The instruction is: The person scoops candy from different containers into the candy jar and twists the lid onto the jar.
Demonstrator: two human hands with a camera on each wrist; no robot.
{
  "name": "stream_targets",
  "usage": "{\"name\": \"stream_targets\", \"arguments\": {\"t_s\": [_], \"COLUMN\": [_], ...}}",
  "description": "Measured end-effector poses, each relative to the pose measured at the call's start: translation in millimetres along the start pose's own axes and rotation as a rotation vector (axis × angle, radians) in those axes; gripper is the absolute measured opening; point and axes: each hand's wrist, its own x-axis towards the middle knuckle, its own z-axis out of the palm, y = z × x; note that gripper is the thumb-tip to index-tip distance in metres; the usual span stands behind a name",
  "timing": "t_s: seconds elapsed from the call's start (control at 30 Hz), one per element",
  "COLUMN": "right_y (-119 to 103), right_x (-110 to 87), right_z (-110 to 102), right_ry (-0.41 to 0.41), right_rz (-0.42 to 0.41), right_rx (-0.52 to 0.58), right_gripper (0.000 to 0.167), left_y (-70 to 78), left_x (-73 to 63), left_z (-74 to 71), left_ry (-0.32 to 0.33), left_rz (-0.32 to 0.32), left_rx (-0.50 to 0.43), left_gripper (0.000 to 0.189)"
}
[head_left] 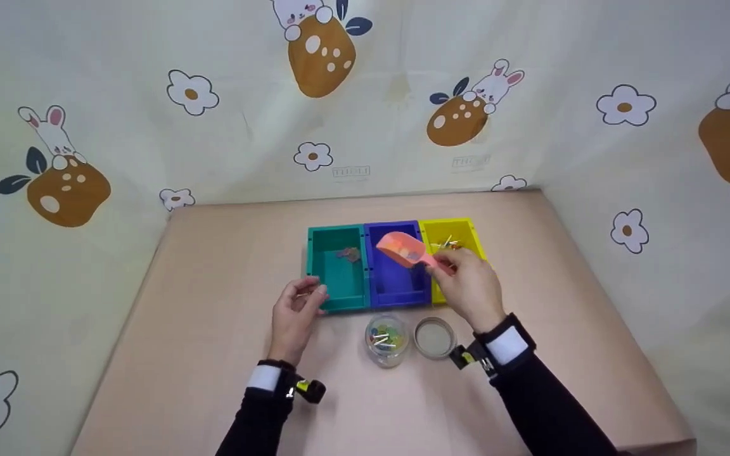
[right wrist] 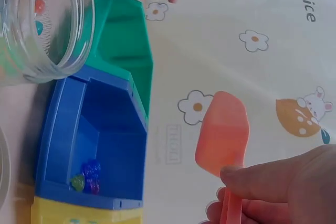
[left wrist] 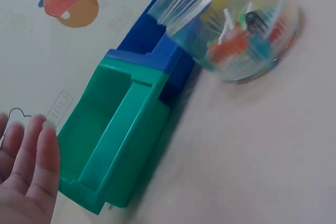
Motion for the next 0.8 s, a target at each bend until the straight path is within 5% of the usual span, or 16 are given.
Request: {"name": "stream_targets", "arguments": {"t_s": [0.53,0.8], "right_y": [13.7,13.7], "right_x": [-33.7,-50.6], "right_z": [-29.3,-40.0], "right_ry": [0.026,0.053], "right_rz": [0.012,-0.039], "right_rx": [0.042,0.045], "right_gripper": [0.026,0.027], "left_y": [-32.8,-39.3], "left_x": [-44.0,-49.0], "left_z": [33.2,47.2], "left_ry": [-0.374,-0.457], "left_rz": [-0.040,0.008], "left_rx": [0.248,0.361], "left_gripper": [0.085,0.098]}}
